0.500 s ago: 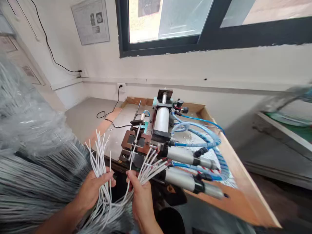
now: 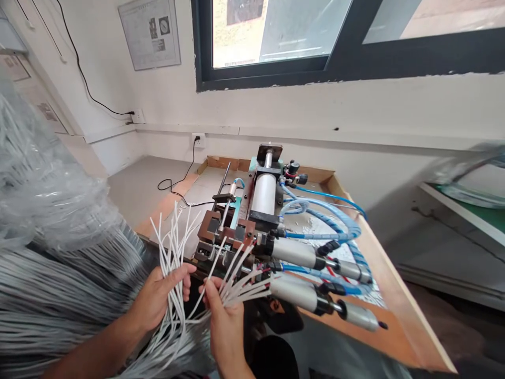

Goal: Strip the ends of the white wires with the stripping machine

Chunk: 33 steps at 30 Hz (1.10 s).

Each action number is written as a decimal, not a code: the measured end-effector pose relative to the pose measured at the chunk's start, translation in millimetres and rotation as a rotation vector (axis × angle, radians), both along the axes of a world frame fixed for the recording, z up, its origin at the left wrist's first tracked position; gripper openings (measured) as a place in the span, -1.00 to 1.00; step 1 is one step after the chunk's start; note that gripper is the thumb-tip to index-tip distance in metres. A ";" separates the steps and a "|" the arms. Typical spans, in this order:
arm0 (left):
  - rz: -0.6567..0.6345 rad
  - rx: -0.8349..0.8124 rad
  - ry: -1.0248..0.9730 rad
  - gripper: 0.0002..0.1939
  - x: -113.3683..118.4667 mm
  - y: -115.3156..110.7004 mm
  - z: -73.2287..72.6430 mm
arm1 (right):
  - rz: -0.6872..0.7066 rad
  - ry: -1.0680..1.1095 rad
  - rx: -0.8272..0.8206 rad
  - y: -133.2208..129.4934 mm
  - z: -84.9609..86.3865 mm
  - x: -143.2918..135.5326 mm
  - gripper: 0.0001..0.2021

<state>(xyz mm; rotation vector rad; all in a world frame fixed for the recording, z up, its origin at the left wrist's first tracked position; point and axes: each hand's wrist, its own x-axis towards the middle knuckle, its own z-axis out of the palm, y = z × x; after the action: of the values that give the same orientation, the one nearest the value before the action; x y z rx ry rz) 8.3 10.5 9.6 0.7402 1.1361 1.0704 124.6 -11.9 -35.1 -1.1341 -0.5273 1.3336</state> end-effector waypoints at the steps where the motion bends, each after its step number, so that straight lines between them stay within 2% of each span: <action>1: 0.014 -0.007 -0.005 -0.69 -0.6 0.3 1.0 | -0.020 0.017 -0.013 1.0 -0.1 0.7 -0.77; 5: 0.038 -0.009 -0.008 -0.63 -1.1 0.7 3.7 | -0.061 0.096 -0.044 6.5 4.9 2.0 -0.77; 8: 0.055 -0.001 0.003 -0.68 -0.7 1.6 3.7 | -0.072 0.160 -0.073 11.4 11.1 1.8 -0.78; 13: 0.058 0.023 0.056 -0.73 -2.5 4.5 -0.2 | -0.023 0.218 -0.099 16.1 16.4 2.4 -0.78; 17: 0.020 0.041 0.084 -0.77 -2.8 1.4 -6.0 | 0.061 0.262 -0.147 15.7 20.7 3.3 -0.76; 22: -0.081 0.061 0.095 -0.80 -1.3 -6.3 -15.6 | 0.295 0.323 -0.036 11.2 23.6 0.5 -0.75; 24: -0.104 0.059 0.096 -0.80 -1.6 -7.5 -17.5 | 0.255 0.314 -0.014 9.2 21.7 -1.1 -0.78; 28: -0.075 0.122 0.085 -0.83 -3.7 -4.8 -16.0 | 0.074 0.200 -0.042 6.4 15.5 -0.9 -0.74; 33: -0.018 0.154 0.105 -0.83 -4.5 0.1 -10.6 | 0.177 0.080 0.000 3.0 8.6 2.8 -0.75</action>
<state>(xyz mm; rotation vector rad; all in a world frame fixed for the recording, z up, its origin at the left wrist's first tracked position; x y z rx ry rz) 3.8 10.6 -1.0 0.9351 1.1421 1.1229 127.4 -8.9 -26.5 -1.0482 -0.5799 1.5246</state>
